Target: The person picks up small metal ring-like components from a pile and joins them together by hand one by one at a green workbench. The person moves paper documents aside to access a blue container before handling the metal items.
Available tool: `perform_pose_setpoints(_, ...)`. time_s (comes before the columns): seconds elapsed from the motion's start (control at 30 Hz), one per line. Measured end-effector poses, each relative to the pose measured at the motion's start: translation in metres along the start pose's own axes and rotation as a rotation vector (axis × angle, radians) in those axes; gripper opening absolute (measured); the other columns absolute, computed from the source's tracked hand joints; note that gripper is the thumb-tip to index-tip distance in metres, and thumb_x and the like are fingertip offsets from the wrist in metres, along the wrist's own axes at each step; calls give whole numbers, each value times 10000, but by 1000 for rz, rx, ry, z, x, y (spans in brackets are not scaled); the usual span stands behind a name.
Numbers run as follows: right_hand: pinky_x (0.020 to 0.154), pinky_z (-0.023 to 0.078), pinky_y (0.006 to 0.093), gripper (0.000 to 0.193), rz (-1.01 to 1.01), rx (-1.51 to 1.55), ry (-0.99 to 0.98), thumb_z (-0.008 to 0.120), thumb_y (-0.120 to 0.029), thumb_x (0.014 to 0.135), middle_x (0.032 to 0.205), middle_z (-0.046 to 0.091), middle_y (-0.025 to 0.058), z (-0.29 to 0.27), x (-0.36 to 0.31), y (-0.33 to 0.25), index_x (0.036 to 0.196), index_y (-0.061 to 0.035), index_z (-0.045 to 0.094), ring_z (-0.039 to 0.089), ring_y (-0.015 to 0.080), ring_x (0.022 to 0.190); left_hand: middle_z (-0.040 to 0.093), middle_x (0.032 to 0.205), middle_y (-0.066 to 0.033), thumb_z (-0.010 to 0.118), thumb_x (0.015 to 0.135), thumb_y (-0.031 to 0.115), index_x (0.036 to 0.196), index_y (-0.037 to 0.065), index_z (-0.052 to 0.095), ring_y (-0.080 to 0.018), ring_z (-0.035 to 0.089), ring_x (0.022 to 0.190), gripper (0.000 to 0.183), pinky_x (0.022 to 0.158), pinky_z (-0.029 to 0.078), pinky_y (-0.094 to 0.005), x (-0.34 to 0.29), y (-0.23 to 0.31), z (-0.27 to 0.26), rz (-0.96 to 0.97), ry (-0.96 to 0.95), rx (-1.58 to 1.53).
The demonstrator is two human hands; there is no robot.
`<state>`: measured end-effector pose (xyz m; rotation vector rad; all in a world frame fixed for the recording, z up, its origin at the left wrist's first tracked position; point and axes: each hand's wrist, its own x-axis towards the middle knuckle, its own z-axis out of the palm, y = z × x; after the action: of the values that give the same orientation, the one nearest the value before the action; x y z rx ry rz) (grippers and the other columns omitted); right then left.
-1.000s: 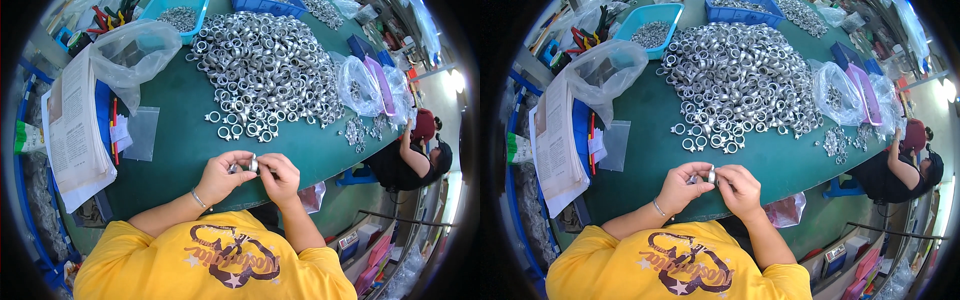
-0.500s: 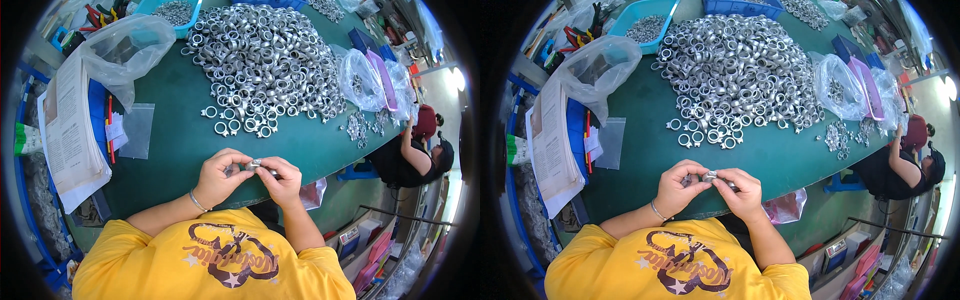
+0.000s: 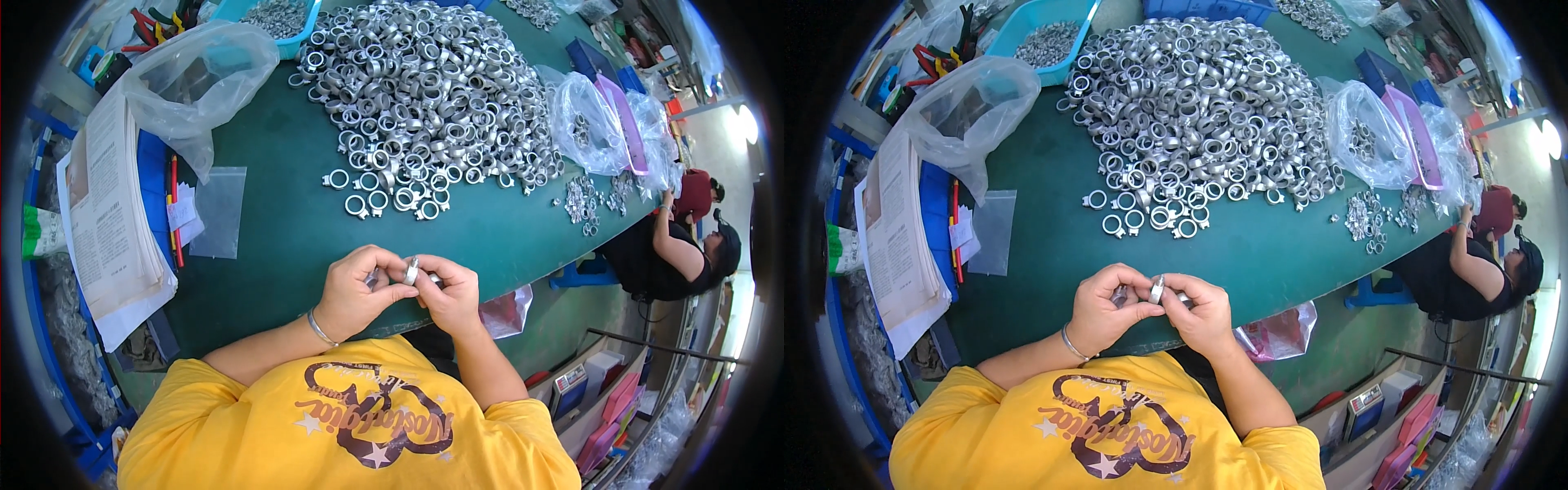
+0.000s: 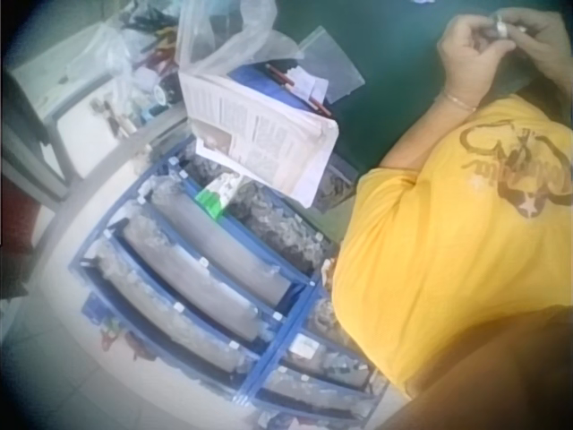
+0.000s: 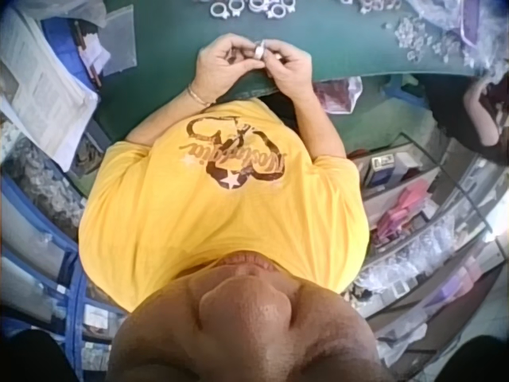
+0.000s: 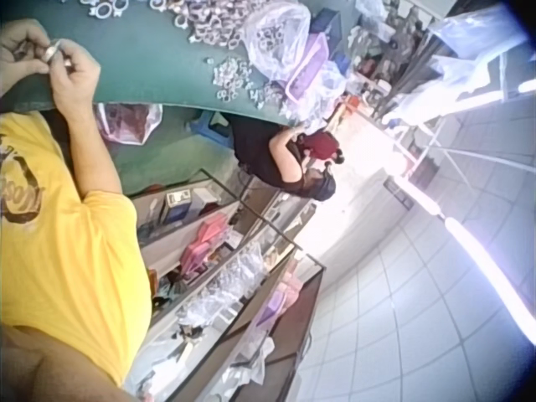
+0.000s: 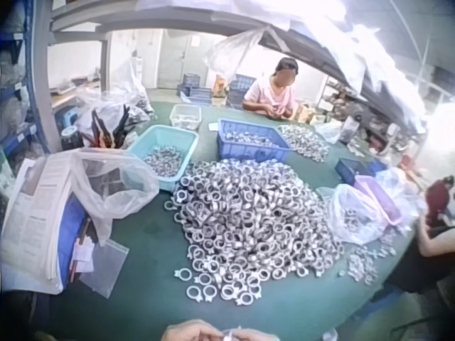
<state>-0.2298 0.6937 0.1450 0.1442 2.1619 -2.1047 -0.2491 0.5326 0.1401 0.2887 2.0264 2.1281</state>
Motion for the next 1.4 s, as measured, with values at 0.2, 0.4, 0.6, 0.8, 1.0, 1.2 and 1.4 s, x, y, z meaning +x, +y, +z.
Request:
perform_pose_setpoints(0.2,594,487,217,161,-351,-322,53,622,65,756,814,657,107,0,3,-8,905,14,652,622,133,679,572,754,-22,786,643,8,779,36,639,-74,503,608,202,529,402,-193,0,-1,2,148,0,75)
perform_pose_setpoints(0.4,616,513,259,204,-565,-393,47,648,95,706,803,653,118,-1,6,-8,889,6,660,640,195,686,581,736,-34,782,628,2,744,41,650,-109,535,622,180,541,425,-216,0,0,3,183,4,88)
perform_pose_setpoints(0.6,640,520,271,224,-657,-394,53,645,114,694,810,653,124,0,6,-8,890,8,664,644,209,703,584,722,-38,776,626,-6,734,47,656,-134,556,650,169,564,441,-230,0,1,4,202,0,101)
perform_pose_setpoints(0.8,658,522,273,216,-676,-412,62,648,107,686,798,651,131,1,5,-9,877,6,665,648,227,704,584,720,-32,773,625,-14,731,50,654,-133,557,657,172,565,442,-231,0,0,4,212,-9,104)
perform_pose_setpoints(1.0,584,476,215,117,74,81,102,601,-10,838,753,652,57,-9,1,-11,942,16,647,597,104,637,578,917,-58,768,647,-25,709,44,597,-100,546,760,194,600,445,-215,1,3,0,77,90,-86)
perform_pose_setpoints(1.2,560,483,311,187,53,-696,117,715,-161,730,686,620,142,-21,18,-19,757,11,648,610,213,586,552,877,-84,622,769,-31,840,55,484,-82,496,603,178,428,340,-153,10,8,-7,-307,136,-734)
perform_pose_setpoints(1.4,544,474,289,151,28,-635,56,691,-136,738,671,623,91,-16,13,-10,768,8,655,568,164,545,529,741,-50,573,841,50,852,47,501,-64,466,537,73,393,310,-157,9,0,-8,-340,76,-650)
